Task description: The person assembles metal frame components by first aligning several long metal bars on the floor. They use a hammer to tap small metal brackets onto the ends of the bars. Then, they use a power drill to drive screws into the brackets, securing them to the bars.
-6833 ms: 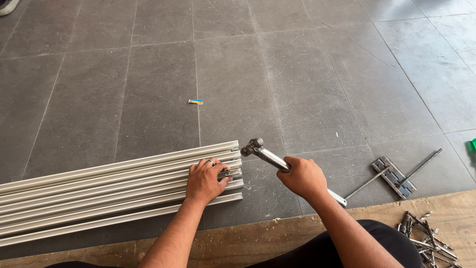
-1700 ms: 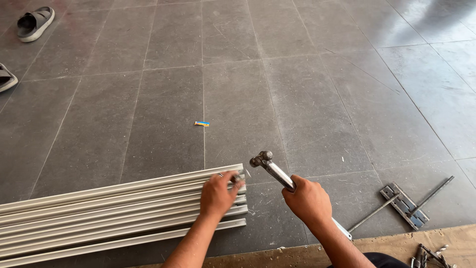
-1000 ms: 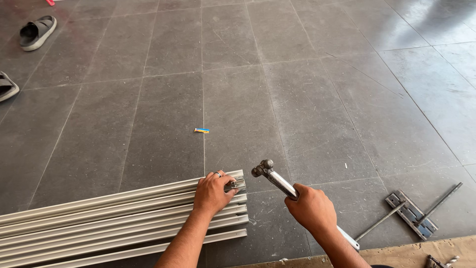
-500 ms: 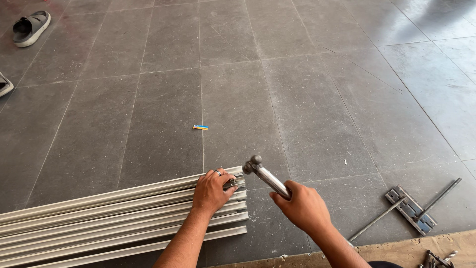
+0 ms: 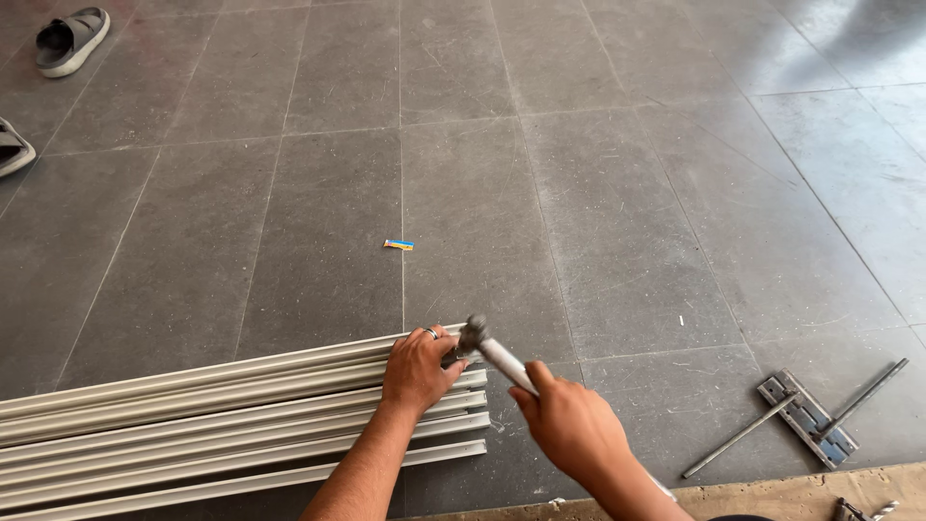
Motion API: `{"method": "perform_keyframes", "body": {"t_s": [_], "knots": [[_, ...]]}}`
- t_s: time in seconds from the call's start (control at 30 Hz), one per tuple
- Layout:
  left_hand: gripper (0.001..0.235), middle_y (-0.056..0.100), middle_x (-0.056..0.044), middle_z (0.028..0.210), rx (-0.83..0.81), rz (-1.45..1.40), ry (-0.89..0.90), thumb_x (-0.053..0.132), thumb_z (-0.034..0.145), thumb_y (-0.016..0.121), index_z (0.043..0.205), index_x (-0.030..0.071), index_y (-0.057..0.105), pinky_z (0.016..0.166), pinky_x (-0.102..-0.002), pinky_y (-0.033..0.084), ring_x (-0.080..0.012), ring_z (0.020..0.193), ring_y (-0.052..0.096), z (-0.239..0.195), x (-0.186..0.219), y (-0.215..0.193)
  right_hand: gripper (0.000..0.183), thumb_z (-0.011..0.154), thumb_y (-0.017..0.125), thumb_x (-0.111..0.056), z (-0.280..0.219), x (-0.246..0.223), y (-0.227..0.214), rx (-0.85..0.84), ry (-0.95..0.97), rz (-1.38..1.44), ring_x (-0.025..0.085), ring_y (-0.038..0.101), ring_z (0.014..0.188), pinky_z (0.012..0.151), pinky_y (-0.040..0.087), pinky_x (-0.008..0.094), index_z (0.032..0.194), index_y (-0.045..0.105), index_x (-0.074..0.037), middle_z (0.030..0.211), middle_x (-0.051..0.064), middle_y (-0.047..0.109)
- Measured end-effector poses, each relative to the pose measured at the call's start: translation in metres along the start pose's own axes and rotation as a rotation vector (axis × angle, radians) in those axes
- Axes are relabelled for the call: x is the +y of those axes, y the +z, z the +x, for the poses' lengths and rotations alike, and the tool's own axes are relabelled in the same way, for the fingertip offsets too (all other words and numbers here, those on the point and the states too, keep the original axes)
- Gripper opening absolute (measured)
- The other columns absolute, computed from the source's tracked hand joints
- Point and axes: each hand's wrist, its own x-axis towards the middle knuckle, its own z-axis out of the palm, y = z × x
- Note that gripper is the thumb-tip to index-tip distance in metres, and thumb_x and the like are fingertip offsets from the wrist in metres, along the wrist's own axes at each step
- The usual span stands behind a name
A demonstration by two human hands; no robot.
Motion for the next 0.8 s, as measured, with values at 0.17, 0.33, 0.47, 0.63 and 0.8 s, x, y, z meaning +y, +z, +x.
{"method": "perform_keyframes", "body": {"t_s": [0.17, 0.33, 0.47, 0.63, 0.8], "knots": [[0.032, 0.073, 0.000, 0.109, 0.035, -0.081, 0.032, 0.039, 0.080, 0.083, 0.105, 0.020, 0.076, 0.091, -0.040, 0.054, -0.0191, 0.104, 0.068, 0.001, 0.000, -0.003, 0.041, 0.100, 0.051, -0.046, -0.003, 0.021, -0.002, 0.169, -0.017, 0.112, 0.027, 0.068, 0.060, 0.058, 0.056, 0.044, 0.121, 0.056, -0.011, 0.073, 0.010, 0.070], [0.039, 0.072, 0.000, 0.107, 0.055, -0.282, -0.150, 0.045, 0.091, 0.073, 0.121, 0.021, 0.067, 0.085, -0.039, 0.059, -0.0195, 0.101, 0.071, 0.004, 0.006, -0.016, 0.042, 0.097, 0.055, -0.045, -0.002, 0.030, -0.007, 0.250, 0.001, 0.214, 0.027, 0.067, 0.058, 0.057, 0.051, 0.044, 0.120, 0.060, -0.010, 0.067, 0.012, 0.069], [0.034, 0.072, -0.001, 0.107, 0.185, -0.088, -0.050, 0.039, 0.086, 0.079, 0.112, 0.018, 0.073, 0.093, -0.042, 0.052, -0.0228, 0.106, 0.068, 0.014, 0.003, -0.026, 0.046, 0.099, 0.053, -0.047, 0.005, 0.034, -0.010, 0.171, 0.072, 0.209, 0.025, 0.068, 0.057, 0.058, 0.052, 0.043, 0.125, 0.058, -0.009, 0.067, 0.011, 0.069], [0.030, 0.070, 0.001, 0.111, 0.002, 0.003, -0.107, 0.034, 0.082, 0.081, 0.110, 0.024, 0.075, 0.101, -0.044, 0.048, -0.0220, 0.114, 0.064, 0.027, -0.004, -0.029, 0.049, 0.098, 0.054, -0.049, 0.012, 0.038, -0.011, 0.141, 0.100, 0.242, 0.022, 0.067, 0.057, 0.057, 0.051, 0.042, 0.125, 0.060, -0.010, 0.065, 0.009, 0.069], [0.031, 0.072, 0.001, 0.112, -0.057, -0.092, -0.136, 0.035, 0.083, 0.081, 0.111, 0.023, 0.075, 0.100, -0.042, 0.053, -0.0209, 0.115, 0.065, 0.036, 0.000, -0.022, 0.047, 0.097, 0.056, -0.049, 0.017, 0.045, -0.009, 0.138, 0.115, 0.247, 0.022, 0.067, 0.056, 0.057, 0.050, 0.041, 0.123, 0.062, -0.010, 0.065, 0.009, 0.070]]}}
